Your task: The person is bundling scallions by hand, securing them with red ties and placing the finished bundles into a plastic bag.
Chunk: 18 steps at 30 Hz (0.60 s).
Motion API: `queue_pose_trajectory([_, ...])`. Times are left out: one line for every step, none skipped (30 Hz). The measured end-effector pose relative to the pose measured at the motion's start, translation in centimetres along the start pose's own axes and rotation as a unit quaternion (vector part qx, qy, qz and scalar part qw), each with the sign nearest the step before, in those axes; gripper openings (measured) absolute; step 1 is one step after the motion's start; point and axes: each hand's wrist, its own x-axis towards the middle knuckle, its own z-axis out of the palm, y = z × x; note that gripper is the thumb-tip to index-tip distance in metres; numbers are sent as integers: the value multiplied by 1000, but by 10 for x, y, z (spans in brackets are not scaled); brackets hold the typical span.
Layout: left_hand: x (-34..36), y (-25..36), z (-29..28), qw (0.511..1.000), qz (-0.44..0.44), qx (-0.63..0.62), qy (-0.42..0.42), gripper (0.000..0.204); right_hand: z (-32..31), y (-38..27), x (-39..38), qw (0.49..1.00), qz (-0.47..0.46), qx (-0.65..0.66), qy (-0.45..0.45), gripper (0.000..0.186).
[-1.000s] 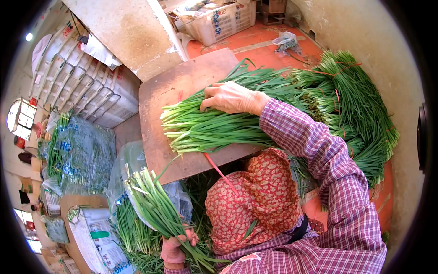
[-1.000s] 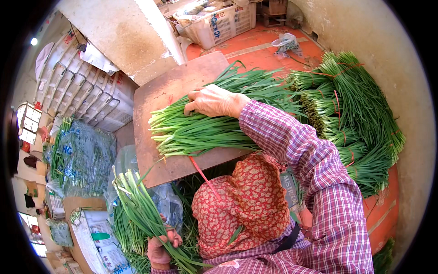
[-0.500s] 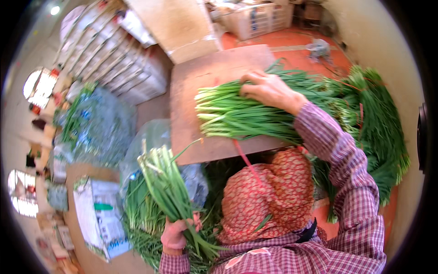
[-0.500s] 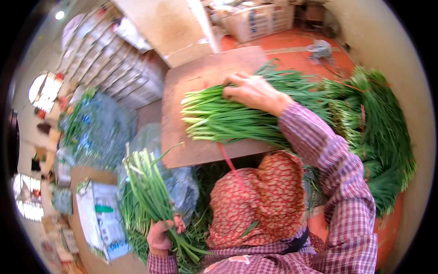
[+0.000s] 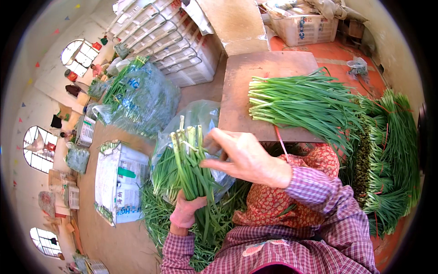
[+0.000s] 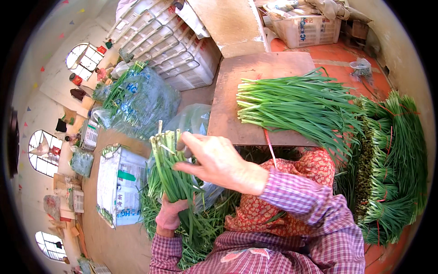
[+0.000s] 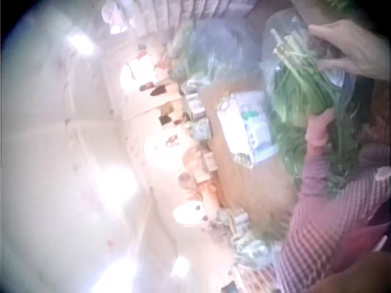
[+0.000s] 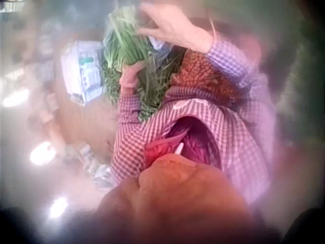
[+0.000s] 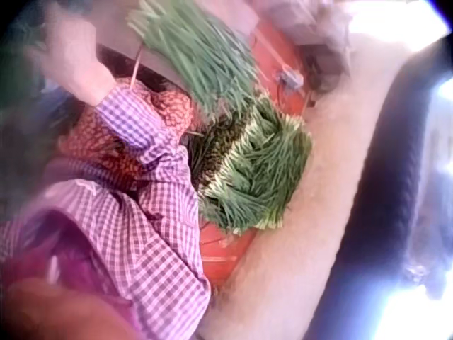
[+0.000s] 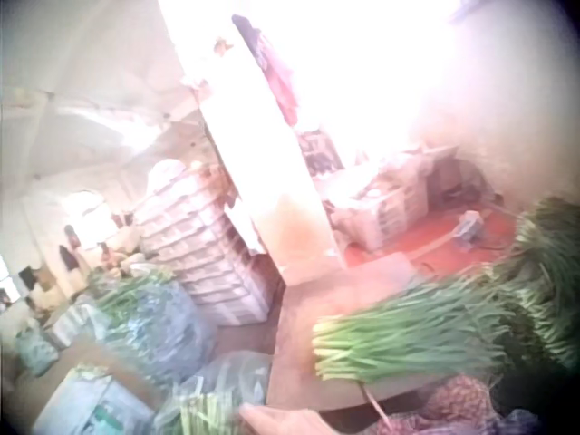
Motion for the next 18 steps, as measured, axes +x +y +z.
queue_pose_trajectory([-4,2,5,1000,13,-5,15,27,12,-5,4,1000,-2,1,-2,32])
queue_pose_trajectory([-7,4,8,1000,17,-6,16,27,26,-5,6,999,14,-43,14,32])
queue_pose_trajectory([-10,6,11,999,5,-19,25,35,36,-4,8,995,30,-85,30,31])
queue_pose_trajectory([-13,7,11,999,-7,-32,35,43,44,-3,8,996,26,-85,28,31])
queue_pose_trajectory([-16,6,8,998,-12,-43,41,45,52,-2,8,995,21,-93,36,29])
queue_pose_trajectory([-19,3,5,998,-9,-45,45,45,58,-1,8,994,17,-102,43,26])
queue_pose_trajectory([-22,1,3,997,3,-39,59,40,63,2,10,990,-14,-130,53,20])
queue_pose_trajectory([-26,-2,0,997,13,-34,73,35,67,4,11,990,-15,-128,50,20])
queue_pose_trajectory([-29,-1,-4,996,13,-36,76,35,69,6,13,988,-48,-139,53,19])
queue_pose_trajectory([-33,0,-9,997,3,-22,72,35,69,8,15,984,-81,-150,57,18])
queue_pose_trajectory([-37,0,-14,997,-8,-9,72,36,68,8,18,978,-79,-180,68,15])
queue_pose_trajectory([-40,-3,-17,997,-8,-13,74,36,62,18,22,972,-92,-199,83,14])
queue_pose_trajectory([-43,-6,-20,996,-5,-44,80,34,53,27,25,969,-90,-207,100,15])
queue_pose_trajectory([-45,-9,-23,994,-2,-74,86,31,43,34,27,965,-89,-216,119,16])
queue_pose_trajectory([-49,-11,-29,992,-15,-90,85,28,34,37,26,969,-63,-223,90,16])
queue_pose_trajectory([-50,-12,-31,992,-14,-93,89,28,28,37,25,971,-37,-229,61,16])
queue_pose_trajectory([-52,-13,-33,994,6,-56,93,26,27,26,23,982,26,-184,-13,33])
queue_pose_trajectory([-53,-13,-33,995,25,-18,94,23,35,20,19,983,25,-182,-15,33])
